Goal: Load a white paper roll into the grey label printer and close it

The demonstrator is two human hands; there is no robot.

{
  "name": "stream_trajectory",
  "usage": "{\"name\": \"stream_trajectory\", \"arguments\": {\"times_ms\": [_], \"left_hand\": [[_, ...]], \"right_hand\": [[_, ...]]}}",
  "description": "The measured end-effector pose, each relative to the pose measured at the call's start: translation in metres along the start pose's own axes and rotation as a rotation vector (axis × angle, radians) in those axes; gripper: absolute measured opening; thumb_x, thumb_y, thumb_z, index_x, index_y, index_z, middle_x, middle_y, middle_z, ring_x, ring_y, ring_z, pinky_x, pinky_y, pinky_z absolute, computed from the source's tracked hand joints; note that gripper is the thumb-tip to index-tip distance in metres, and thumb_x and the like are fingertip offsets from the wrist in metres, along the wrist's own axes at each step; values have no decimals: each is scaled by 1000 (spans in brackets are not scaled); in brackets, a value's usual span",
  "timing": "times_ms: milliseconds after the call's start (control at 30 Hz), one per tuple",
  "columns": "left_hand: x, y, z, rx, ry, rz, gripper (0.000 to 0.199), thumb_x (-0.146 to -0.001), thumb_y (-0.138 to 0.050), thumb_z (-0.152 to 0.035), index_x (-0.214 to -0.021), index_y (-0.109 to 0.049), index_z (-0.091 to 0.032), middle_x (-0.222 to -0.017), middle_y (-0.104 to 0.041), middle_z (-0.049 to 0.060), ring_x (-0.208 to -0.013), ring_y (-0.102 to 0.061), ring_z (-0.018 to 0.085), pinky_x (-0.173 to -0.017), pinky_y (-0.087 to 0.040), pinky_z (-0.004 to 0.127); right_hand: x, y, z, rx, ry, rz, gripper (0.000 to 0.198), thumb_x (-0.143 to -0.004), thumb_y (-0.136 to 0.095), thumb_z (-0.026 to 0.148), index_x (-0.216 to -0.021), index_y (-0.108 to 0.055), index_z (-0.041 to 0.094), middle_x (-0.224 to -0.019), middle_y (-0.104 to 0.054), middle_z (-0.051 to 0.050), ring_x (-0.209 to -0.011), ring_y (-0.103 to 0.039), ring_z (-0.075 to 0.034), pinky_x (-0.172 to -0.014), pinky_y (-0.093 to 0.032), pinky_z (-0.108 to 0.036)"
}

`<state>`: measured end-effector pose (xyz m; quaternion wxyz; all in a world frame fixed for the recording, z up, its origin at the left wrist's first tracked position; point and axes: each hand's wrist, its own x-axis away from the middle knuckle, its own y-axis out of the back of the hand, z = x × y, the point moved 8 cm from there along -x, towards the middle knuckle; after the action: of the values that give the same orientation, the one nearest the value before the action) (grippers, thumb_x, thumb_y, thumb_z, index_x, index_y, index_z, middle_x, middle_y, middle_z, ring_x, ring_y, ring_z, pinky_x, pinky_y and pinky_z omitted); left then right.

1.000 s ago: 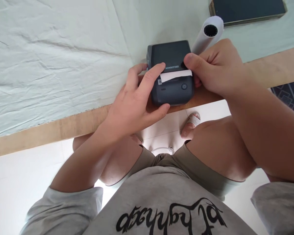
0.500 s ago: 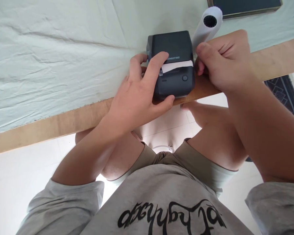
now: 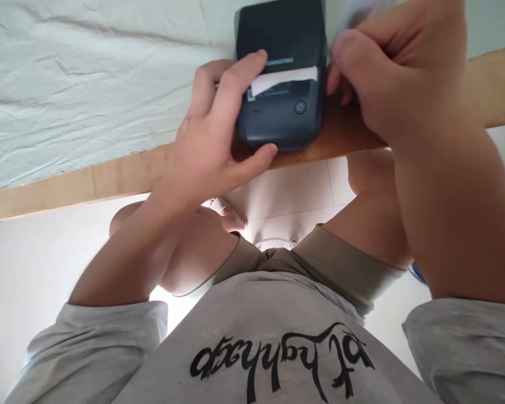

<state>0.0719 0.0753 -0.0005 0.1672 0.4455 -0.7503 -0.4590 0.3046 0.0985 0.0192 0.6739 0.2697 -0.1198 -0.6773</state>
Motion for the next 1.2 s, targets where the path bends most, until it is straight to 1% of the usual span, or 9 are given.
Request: {"name": "stream_trajectory", "arguments": {"times_ms": [67, 200, 300, 467, 633, 800, 933, 1033, 1200], "left_hand": [[0, -2, 4, -1, -20, -24, 105, -98, -75, -59, -188, -39, -19, -181, -51, 17, -180, -36, 42, -142, -53, 59], [-1, -5, 12, -54, 51, -21, 111, -93, -79, -62, -189, -35, -28, -184, -50, 8, -182, -31, 39, -147, -48, 57], [-2, -5, 8, -111, 113, 2, 109, -95, -76, -58, -189, -35, -22, -186, -50, 12, -181, -35, 41, -141, -53, 59], [-2, -7, 4, -91, 159, 15, 108, -96, -77, -55, -189, -35, -21, -187, -48, 17, -162, -60, 44, -133, -59, 62], [1, -7, 5, -45, 101, -26, 107, -91, -77, -52, -186, -39, -25, -184, -52, 19, -175, -50, 46, -134, -60, 64], [3, -2, 9, 51, 150, -38, 115, -88, -77, -61, -187, -30, -27, -187, -52, 19, -172, -58, 43, -137, -60, 63], [3, 2, 7, 57, 201, 21, 106, -90, -78, -60, -182, -43, -21, -187, -56, 19, -175, -55, 46, -138, -60, 63], [5, 6, 8, 40, 201, 2, 103, -90, -86, -64, -179, -50, -28, -187, -58, 16, -175, -56, 47, -140, -56, 64], [9, 4, 15, -75, 225, -16, 127, -79, -100, -87, -183, -52, -31, -189, -57, 16, -173, -56, 54, -141, -52, 68]], "right_hand": [[-2, -2, 4, 44, 17, 33, 41, -112, -71, 30, -74, -78, 17, -63, -52, 2, -65, -49, 1, -72, -32, -31], [-4, -10, 10, 91, 36, 115, 46, -115, -68, 25, -71, -73, 12, -58, -48, 3, -63, -43, 2, -74, -31, -28], [-4, -13, 12, 80, 39, 128, 46, -115, -66, 20, -71, -71, 10, -57, -47, 3, -62, -43, 1, -73, -30, -29], [-4, -14, 11, 38, 47, 127, 45, -114, -65, 18, -70, -71, 12, -56, -46, 3, -61, -42, -1, -72, -30, -31], [-3, -11, 5, 37, 57, 75, 44, -114, -64, 22, -72, -72, 12, -61, -52, 3, -65, -45, -1, -73, -29, -31], [1, -12, 1, 85, 39, 79, 48, -112, -64, 30, -68, -60, 13, -61, -44, 2, -64, -36, 0, -71, -23, -33], [4, -13, -1, 107, 39, 89, 52, -115, -61, 38, -71, -56, 12, -66, -43, 1, -67, -35, 0, -69, -21, -29], [7, -13, -2, 101, 57, 92, 68, -118, -57, 60, -72, -52, 10, -68, -43, -1, -68, -37, 0, -68, -22, -25], [9, -12, 1, 111, 76, 72, 89, -114, -53, 87, -71, -48, 9, -66, -40, -2, -68, -37, -1, -66, -23, -27]]}}
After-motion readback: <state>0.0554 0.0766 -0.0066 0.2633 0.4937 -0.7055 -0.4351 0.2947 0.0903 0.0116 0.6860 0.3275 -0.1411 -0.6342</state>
